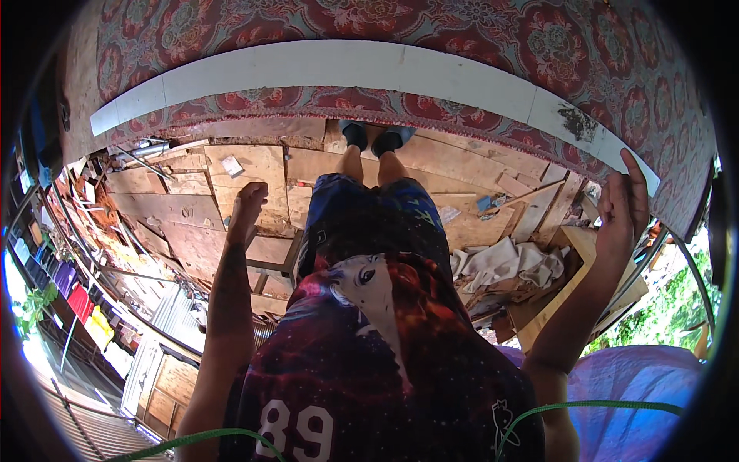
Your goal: Measure and mark a strip of fabric or padding for furniture reupholstery.
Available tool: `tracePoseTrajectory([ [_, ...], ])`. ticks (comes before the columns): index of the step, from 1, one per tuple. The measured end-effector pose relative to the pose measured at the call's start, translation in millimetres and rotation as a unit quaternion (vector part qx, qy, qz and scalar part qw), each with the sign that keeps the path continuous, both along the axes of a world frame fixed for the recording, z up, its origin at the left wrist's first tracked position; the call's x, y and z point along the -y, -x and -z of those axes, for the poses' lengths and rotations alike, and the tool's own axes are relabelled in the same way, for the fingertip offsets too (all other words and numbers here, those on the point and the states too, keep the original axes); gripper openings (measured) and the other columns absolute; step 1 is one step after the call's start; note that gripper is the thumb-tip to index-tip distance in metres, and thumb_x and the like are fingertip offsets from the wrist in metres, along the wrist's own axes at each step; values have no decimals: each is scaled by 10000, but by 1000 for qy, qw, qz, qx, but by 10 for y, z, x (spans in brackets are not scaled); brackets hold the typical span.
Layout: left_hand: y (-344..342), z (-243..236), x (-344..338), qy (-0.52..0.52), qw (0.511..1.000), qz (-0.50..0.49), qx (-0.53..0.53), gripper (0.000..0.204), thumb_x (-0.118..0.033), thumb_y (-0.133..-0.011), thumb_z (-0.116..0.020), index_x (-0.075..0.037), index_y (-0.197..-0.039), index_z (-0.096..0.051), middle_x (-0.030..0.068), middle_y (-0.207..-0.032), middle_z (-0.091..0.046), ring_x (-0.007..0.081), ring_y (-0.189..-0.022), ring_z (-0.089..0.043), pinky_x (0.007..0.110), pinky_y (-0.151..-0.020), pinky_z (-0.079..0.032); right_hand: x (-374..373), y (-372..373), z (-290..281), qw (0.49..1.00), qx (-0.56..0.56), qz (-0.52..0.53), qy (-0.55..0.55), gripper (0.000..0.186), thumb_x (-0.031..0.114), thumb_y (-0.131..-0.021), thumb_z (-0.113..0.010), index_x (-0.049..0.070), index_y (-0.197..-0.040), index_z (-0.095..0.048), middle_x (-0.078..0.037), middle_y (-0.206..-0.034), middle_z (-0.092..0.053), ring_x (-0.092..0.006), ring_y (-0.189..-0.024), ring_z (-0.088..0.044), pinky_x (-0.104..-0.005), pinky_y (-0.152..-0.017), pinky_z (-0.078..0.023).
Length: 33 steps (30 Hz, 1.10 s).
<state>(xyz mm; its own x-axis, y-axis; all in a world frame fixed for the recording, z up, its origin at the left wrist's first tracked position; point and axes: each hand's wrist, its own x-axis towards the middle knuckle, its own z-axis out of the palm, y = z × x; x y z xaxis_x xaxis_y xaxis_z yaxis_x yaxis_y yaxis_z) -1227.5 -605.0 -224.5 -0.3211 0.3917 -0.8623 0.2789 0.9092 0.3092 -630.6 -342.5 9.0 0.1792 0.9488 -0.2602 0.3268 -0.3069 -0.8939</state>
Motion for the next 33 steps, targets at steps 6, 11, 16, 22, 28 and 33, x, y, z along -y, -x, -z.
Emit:
tracePoseTrajectory([
  [6, 367, -68, -114, -91, 994, 17, -61, 322, -309, -982, -654, -38, -1146, -711, 66, -905, -720, 161, -825, -695, 298, -652, -508, -68, -37, -3, 998, 69, -4, -5, 410, 150, -998, -672, 41, -1388, -606, 82, -685, -435, 16, -564, -311, -179, -496, -227],
  [11, 575, -112, -186, -175, 975, 14, -137, 289, -255, -975, -651, -19, -1129, -713, 107, -819, -707, 198, -678, -699, 322, -642, -524, -42, -84, 7, 996, 92, -10, 1, 419, 150, -996, -679, 46, -1395, -604, 89, -692, -440, 15, -566, -307, -183, -491, -210],
  [16, 746, -415, -410, -230, 916, -23, -327, 284, -238, -1007, -600, -75, -1234, -654, 106, -737, -703, 196, -664, -699, 340, -619, -524, -69, -238, 41, 986, 154, -56, -18, 443, 141, -998, -685, 55, -1421, -588, 87, -703, -452, 11, -618, -358, -181, -549, -267],
  [22, 1131, -1200, -1149, -433, 796, -8, -422, 378, -171, -996, -648, -86, -1360, -594, 103, -1017, -731, 208, -955, -693, 363, -807, -544, -274, -527, 25, 945, 280, -169, 23, 692, 53, -931, -682, 156, -1567, -429, -21, -767, -578, -97, -710, -518, -280, -672, -467],
  [28, 1374, -1610, -1988, -462, 777, 75, -420, 393, -117, -977, -647, -113, -1368, -607, 129, -1232, -667, 249, -1096, -655, 381, -872, -550, -407, -622, -8, 909, 353, -206, 79, 765, 15, -869, -673, 133, -1574, -403, -81, -724, -601, -116, -650, -524, -314, -630, -482],
  [33, 1489, -1601, -2350, -473, 723, 274, -423, 469, 17, -924, -594, -116, -1374, -590, 148, -1373, -611, 355, -1227, -608, 440, -1012, -511, -473, -598, -48, 877, 403, -195, 173, 758, 9, -863, -669, 118, -1566, -410, -79, -691, -552, -116, -607, -495, -295, -608, -467],
])
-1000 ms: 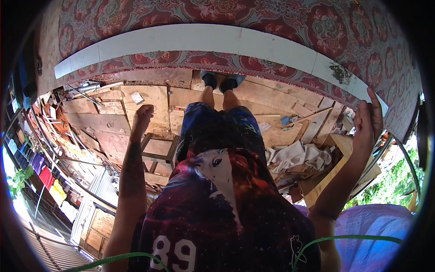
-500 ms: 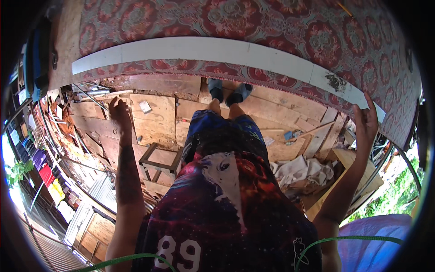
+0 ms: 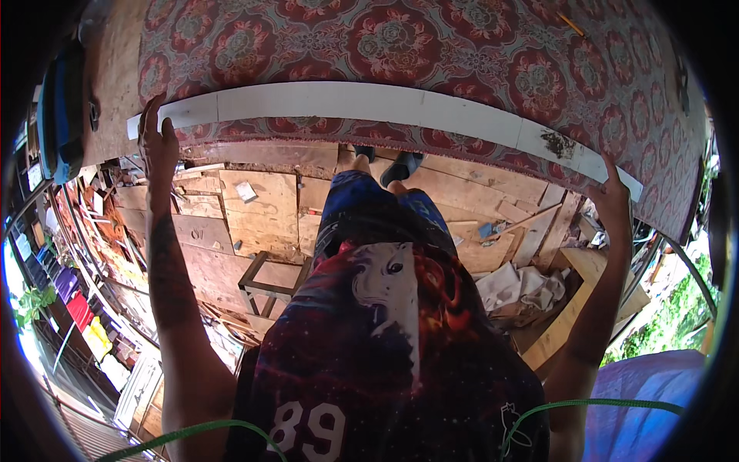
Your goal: Measure and mark a strip of fabric or padding for furniture reupholstery.
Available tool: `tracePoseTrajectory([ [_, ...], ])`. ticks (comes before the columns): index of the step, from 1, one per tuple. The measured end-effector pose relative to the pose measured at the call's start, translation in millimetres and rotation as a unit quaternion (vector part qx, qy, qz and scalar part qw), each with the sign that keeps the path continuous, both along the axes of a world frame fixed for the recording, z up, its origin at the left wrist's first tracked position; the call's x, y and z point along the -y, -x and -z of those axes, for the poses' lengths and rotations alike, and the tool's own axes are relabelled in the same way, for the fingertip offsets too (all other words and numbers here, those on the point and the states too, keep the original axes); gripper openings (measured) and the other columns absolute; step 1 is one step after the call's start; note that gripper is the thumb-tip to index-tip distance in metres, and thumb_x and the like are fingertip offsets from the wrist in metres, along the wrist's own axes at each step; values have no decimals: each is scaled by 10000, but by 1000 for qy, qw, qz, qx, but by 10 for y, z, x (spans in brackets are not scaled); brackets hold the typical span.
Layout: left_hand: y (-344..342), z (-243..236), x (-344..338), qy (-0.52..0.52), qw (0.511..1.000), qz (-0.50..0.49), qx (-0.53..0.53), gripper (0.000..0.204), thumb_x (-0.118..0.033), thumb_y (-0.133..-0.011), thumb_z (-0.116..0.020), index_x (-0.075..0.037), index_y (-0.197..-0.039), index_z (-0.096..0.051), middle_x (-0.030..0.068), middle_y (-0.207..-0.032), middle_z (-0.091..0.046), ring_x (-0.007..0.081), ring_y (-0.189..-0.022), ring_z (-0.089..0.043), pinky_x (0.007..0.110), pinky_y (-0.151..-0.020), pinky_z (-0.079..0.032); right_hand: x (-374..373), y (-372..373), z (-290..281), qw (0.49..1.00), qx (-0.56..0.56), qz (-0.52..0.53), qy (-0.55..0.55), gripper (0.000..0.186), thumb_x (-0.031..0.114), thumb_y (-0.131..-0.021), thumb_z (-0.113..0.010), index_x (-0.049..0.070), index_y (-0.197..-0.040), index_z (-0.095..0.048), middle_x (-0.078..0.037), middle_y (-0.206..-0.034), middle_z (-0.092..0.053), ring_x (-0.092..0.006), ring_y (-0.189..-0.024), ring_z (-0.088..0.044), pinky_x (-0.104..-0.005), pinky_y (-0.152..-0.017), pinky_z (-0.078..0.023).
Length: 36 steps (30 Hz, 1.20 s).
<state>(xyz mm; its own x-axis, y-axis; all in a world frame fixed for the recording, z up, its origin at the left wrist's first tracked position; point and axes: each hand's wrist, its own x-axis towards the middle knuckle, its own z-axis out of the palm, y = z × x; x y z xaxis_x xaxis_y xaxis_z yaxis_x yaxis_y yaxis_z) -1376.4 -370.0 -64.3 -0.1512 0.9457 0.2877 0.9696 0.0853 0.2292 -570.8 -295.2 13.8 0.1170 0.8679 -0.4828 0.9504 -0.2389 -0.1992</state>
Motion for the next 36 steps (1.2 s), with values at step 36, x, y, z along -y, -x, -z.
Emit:
tracePoseTrajectory([
  [36, 440, -555, -511, 225, 953, 170, -111, 642, -163, -816, -814, -114, -1398, -547, 130, -1348, -640, 313, -1273, -579, 447, -1107, -415, -348, -376, 304, 989, 41, -129, -62, 707, -17, -901, -631, 133, -1550, -394, -264, -1175, -686, -386, -1065, -694, -429, -892, -516],
])
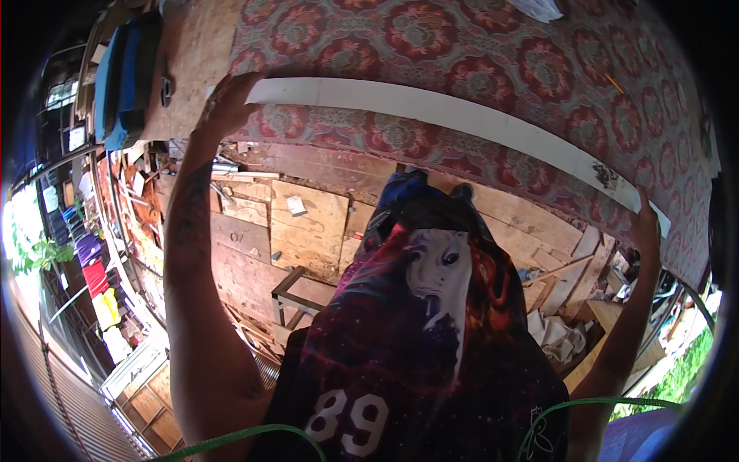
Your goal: Measure and mark a strip of fabric or padding for furniture reupholstery.
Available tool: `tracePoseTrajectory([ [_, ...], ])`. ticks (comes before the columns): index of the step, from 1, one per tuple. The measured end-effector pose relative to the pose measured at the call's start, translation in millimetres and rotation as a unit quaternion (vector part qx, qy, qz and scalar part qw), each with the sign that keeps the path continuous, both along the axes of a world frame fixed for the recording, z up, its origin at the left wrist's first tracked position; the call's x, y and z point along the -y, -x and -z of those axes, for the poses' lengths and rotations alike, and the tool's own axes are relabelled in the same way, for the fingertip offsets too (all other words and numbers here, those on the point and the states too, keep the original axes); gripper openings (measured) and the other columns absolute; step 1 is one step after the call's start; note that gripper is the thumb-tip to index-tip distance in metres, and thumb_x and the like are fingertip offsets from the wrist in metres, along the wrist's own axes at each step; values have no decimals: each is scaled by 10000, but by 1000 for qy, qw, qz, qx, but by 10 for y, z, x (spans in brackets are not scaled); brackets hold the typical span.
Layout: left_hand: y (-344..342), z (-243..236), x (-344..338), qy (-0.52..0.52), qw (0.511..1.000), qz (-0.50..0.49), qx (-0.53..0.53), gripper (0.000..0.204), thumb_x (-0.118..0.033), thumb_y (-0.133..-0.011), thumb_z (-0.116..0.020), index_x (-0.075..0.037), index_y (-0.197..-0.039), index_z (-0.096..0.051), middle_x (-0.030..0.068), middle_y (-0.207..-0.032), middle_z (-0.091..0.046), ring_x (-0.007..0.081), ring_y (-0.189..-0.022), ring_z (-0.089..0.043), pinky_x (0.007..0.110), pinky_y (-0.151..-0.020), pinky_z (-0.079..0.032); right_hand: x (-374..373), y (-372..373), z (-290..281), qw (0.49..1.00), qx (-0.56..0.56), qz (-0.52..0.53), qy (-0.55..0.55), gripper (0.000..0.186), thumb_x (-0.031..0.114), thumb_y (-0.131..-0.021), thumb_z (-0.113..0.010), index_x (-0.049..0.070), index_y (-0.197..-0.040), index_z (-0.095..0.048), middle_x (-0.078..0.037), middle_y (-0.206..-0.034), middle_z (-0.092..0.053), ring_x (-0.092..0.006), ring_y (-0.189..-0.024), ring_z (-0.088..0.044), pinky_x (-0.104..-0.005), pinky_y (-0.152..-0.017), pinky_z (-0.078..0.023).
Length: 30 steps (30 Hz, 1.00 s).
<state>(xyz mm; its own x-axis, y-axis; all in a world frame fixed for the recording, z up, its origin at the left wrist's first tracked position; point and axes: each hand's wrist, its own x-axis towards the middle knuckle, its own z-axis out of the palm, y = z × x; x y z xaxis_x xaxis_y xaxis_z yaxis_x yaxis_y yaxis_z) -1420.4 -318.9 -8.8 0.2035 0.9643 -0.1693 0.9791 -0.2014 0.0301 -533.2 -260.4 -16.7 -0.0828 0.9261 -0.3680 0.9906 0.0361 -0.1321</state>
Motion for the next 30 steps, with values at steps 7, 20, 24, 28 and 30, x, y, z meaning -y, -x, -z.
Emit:
tracePoseTrajectory([
  [7, 116, 151, -83, 30, 999, -2, -11, 644, -173, -819, -820, -141, -1404, -553, 106, -1401, -615, 280, -1319, -558, 446, -1167, -363, 7, -180, 154, 998, -20, 44, 36, 727, -41, -922, -594, 162, -1579, -358, -263, -1259, -663, -375, -1114, -681, -427, -927, -506],
  [20, 283, 245, -27, -17, 999, 45, -7, 652, -161, -797, -837, -117, -1373, -534, 126, -1361, -602, 360, -1236, -567, 460, -1071, -444, -102, -507, 240, 997, 30, 57, 38, 745, -9, -892, -641, 191, -1563, -388, -241, -1320, -649, -340, -1200, -657, -413, -983, -499],
  [24, 134, 123, -22, -4, 999, 33, -42, 627, -149, -818, -817, -115, -1367, -516, 126, -1361, -594, 371, -1227, -570, 461, -1056, -466, -76, -531, 262, 998, 37, 49, 25, 741, -4, -910, -629, 191, -1573, -361, -251, -1292, -657, -395, -1182, -655, -466, -975, -496],
  [28, 98, 74, -26, 34, 998, 19, -56, 628, -174, -830, -811, -79, -1371, -506, 137, -1369, -579, 353, -1245, -562, 451, -1085, -443, -73, -504, 257, 997, 39, 61, 41, 728, -9, -913, -613, 185, -1569, -364, -254, -1303, -650, -388, -1202, -647, -460, -982, -493],
  [30, 142, 110, -15, 44, 998, 22, -49, 637, -168, -833, -806, -91, -1387, -501, 144, -1380, -578, 377, -1261, -556, 461, -1070, -462, -71, -495, 234, 998, 24, 54, 24, 717, 16, -890, -636, 146, -1552, -393, -241, -1246, -673, -345, -1124, -682, -412, -950, -508],
])
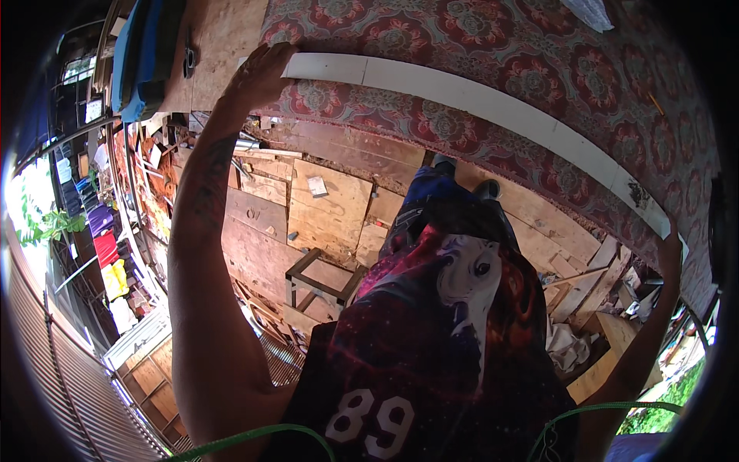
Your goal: Measure and mark a strip of fabric or padding for furniture reupholstery.
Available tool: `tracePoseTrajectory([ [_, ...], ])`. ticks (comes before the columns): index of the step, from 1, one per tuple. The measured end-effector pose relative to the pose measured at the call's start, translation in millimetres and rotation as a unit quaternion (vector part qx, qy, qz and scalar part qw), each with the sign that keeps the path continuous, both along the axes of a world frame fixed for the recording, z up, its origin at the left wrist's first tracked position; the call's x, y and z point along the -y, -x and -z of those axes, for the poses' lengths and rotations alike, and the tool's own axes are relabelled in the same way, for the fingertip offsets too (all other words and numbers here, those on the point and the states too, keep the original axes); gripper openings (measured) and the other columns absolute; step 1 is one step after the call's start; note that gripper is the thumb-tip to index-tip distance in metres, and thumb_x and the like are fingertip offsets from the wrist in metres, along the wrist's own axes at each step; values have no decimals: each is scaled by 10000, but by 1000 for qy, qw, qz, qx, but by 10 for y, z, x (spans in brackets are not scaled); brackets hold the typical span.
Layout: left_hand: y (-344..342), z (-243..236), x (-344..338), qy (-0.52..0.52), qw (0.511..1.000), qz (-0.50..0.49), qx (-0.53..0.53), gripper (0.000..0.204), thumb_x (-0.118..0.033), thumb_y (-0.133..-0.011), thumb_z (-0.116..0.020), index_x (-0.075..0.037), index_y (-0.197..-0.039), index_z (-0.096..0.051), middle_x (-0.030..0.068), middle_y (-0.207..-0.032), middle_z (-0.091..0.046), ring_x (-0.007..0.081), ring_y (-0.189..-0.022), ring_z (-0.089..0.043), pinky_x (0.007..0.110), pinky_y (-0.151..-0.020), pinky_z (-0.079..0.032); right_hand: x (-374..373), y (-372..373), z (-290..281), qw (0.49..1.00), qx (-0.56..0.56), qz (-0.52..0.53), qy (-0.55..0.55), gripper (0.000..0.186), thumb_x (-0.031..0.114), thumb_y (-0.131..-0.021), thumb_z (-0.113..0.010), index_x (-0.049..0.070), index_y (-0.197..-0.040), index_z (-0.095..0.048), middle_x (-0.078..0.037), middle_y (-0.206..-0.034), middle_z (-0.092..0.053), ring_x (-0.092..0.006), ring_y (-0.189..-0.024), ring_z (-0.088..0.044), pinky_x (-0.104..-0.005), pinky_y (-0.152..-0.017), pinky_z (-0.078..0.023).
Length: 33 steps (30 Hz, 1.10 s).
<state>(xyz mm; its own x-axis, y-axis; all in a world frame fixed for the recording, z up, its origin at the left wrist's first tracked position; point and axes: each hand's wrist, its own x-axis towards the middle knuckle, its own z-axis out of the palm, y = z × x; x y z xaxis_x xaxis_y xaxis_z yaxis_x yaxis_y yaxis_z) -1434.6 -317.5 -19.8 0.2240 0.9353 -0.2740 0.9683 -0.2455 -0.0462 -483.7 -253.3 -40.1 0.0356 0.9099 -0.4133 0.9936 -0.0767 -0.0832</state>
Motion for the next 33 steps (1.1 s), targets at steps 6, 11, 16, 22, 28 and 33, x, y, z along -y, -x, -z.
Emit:
tracePoseTrajectory([
  [6, 349, 276, -4, -43, 998, 27, 35, 668, -183, -866, -762, -57, -1464, -491, 190, -1461, -539, 373, -1351, -504, 461, -1155, -388, 59, -67, -184, 999, -48, -13, 2, 785, 210, -793, -738, 133, -1515, -441, -287, -1133, -697, -381, -1032, -703, -455, -878, -548],
  [11, 692, 453, -54, -9, 1000, 2, 4, 725, 15, -842, -721, -62, -1509, -447, 151, -1519, -502, 338, -1422, -442, 441, -1200, -335, 16, -26, -338, 999, 34, -5, -5, 785, 90, -814, -731, 218, -1532, -440, -182, -930, -718, -215, -708, -685, -371, -668, -560],
  [16, 963, 617, -51, -19, 999, 22, 27, 737, 43, -848, -699, -77, -1525, -433, 142, -1530, -497, 326, -1428, -443, 446, -1191, -338, 5, 131, -441, 994, 48, 73, 65, 714, 171, -835, -699, 267, -1504, -469, -204, -1229, -699, -370, -1167, -669, -468, -983, -525],
  [22, 1070, 648, -46, -10, 1000, 8, 16, 706, 19, -878, -686, -80, -1528, -429, 140, -1540, -490, 330, -1424, -452, 438, -1186, -351, 20, 186, -508, 994, 86, 42, 61, 686, 232, -896, -690, 254, -1528, -425, -186, -1300, -672, -362, -1206, -649, -487, -1037, -501],
  [28, 1122, 660, -62, 7, 1000, -8, -27, 682, 12, -905, -663, -81, -1536, -420, 151, -1549, -476, 329, -1437, -438, 436, -1196, -342, 45, 106, -421, 993, 109, -25, -32, 662, 251, -927, -680, 262, -1537, -420, -160, -931, -744, -220, -691, -716, -403, -721, -567],
  [33, 1193, 651, -78, -2, 1000, 23, -18, 659, -9, -927, -643, -83, -1541, -414, 153, -1559, -461, 331, -1454, -415, 443, -1204, -329, 59, 34, -367, 994, 100, -32, -39, 651, 257, -941, -676, 276, -1537, -414, -161, -960, -747, -224, -718, -723, -412, -748, -569],
])
